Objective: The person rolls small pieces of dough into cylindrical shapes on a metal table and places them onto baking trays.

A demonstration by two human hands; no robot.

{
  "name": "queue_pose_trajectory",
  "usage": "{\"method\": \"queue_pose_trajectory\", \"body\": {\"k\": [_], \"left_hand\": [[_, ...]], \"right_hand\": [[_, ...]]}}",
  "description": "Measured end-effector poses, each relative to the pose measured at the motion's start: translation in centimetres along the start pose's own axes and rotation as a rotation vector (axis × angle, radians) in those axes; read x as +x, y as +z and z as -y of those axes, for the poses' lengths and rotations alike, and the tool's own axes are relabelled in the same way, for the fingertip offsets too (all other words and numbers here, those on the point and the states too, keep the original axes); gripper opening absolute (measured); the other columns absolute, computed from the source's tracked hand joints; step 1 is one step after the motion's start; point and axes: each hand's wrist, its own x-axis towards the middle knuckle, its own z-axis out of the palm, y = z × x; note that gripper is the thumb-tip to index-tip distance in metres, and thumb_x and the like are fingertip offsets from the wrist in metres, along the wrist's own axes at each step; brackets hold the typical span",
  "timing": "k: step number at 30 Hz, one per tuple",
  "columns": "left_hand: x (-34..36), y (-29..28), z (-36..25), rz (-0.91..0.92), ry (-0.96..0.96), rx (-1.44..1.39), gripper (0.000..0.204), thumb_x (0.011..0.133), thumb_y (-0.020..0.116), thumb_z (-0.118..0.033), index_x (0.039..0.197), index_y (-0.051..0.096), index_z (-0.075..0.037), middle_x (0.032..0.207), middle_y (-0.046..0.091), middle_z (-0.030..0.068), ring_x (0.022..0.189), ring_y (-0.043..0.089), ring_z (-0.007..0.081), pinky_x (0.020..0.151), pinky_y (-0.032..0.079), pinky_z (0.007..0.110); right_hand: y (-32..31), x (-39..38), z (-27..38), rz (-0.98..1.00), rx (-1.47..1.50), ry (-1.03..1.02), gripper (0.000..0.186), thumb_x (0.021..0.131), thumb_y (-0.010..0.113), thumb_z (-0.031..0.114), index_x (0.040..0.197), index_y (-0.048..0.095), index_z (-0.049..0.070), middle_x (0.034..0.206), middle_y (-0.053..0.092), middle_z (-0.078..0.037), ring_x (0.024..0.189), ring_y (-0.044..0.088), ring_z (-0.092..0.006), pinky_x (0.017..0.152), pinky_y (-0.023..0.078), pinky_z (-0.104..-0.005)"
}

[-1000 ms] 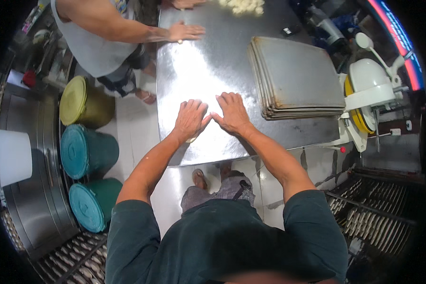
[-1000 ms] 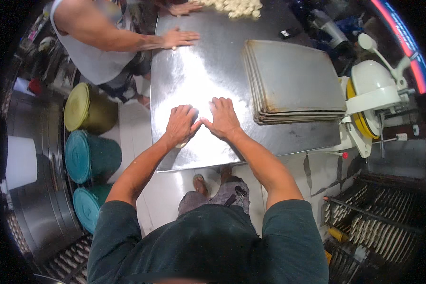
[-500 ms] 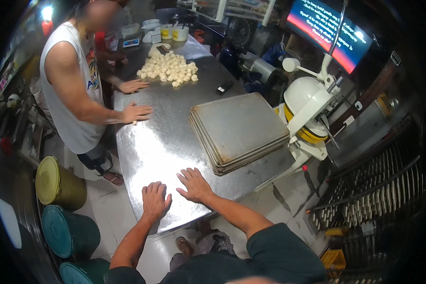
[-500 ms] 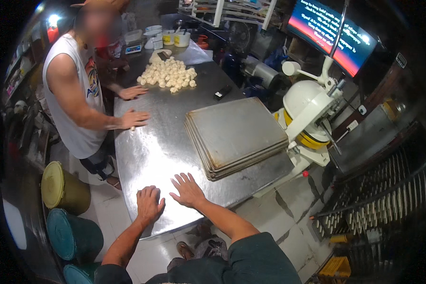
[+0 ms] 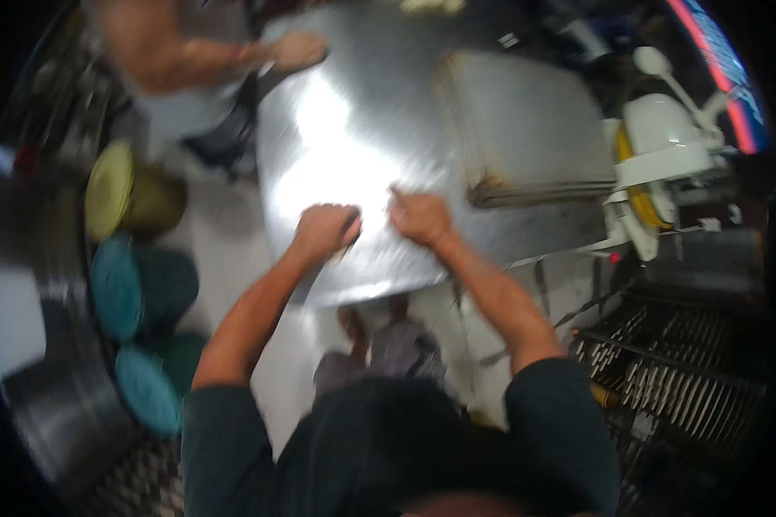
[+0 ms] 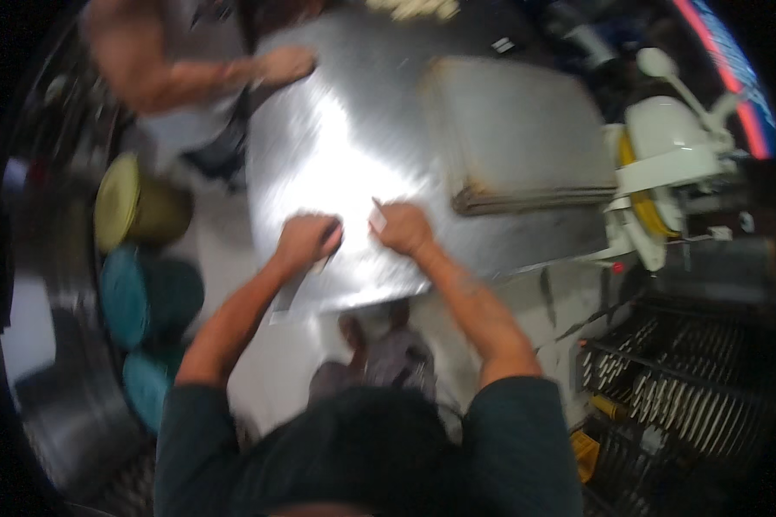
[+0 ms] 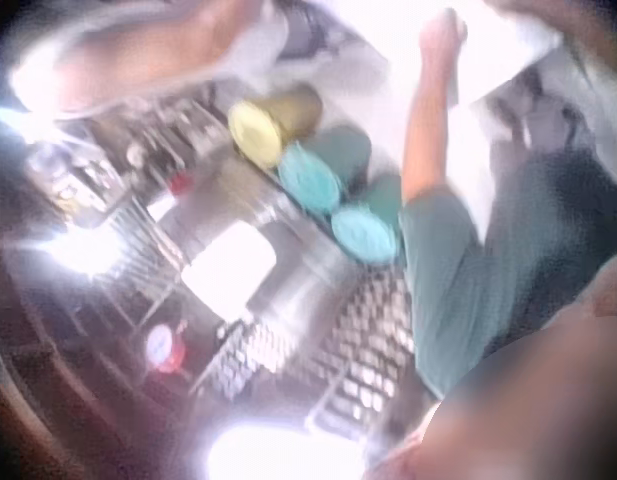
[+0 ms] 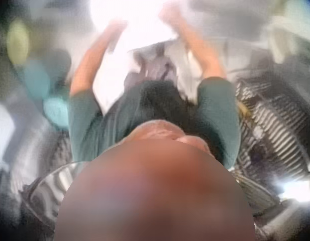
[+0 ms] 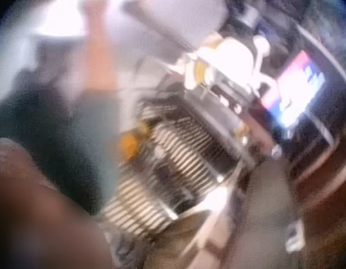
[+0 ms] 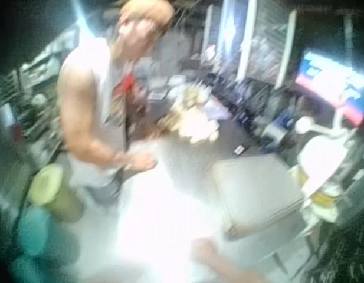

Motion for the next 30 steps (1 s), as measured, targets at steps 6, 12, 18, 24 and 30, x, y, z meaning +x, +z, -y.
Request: {"method": "queue_pose_trajectory", "body": {"k": [6,12,18,24,30], "left_hand": [[-4.2,1.7,-1.4,-0.079,0.086,0.147,0.067,0.093,0.069,-0.051,0.137,0.054,-0.002,0.139,0.055,0.0206,0.133,0.048,0.0373,0.113,0.037,0.052],[-2.1,1.2,-0.4,-0.129,0.055,0.036,0.037,0.093,0.07,-0.04,0.12,0.069,-0.013,0.079,0.073,0.0132,0.071,0.073,0.0312,0.065,0.058,0.045],[-1.8,3.5,0.0,-0.209,-0.022,0.105,0.044,0.094,0.066,-0.044,0.128,0.069,-0.015,0.114,0.074,0.0155,0.107,0.071,0.0311,0.096,0.055,0.046],[-5.5,2.2,-2.6,-0.207,-0.056,0.192,0.061,0.093,0.067,-0.053,0.139,0.055,-0.015,0.111,0.071,0.0153,0.107,0.069,0.0311,0.097,0.053,0.049],[-2.3,2.4,-0.8,-0.069,0.028,0.11,0.039,0.093,0.066,-0.045,0.114,0.07,-0.011,0.081,0.073,0.0116,0.074,0.073,0.0319,0.066,0.058,0.048]], "right_hand": [[-0.7,-4.3,1.5,-0.115,-0.166,-0.198,0.07,0.092,0.066,0.048,0.146,0.053,0.004,0.135,0.053,-0.019,0.125,0.048,-0.0378,0.107,0.037,-0.0525],[-2.4,-2.5,4.4,0.027,-0.058,-0.025,0.047,0.095,0.064,0.045,0.125,0.065,0.009,0.095,0.07,-0.015,0.091,0.066,-0.0339,0.083,0.047,-0.0481],[0.1,-1.1,2.6,-0.17,-0.135,-0.132,0.04,0.094,0.065,0.043,0.114,0.068,0.009,0.087,0.069,-0.013,0.085,0.065,-0.0331,0.079,0.048,-0.0466],[-0.9,-3.9,3.2,-0.252,-0.211,-0.214,0.052,0.093,0.066,0.045,0.131,0.064,0.009,0.09,0.072,-0.012,0.091,0.068,-0.0316,0.082,0.048,-0.0477],[-0.1,-1.6,2.7,-0.084,-0.141,-0.038,0.047,0.093,0.064,0.046,0.126,0.067,0.013,0.087,0.071,-0.011,0.087,0.068,-0.0298,0.083,0.049,-0.0451]]}}
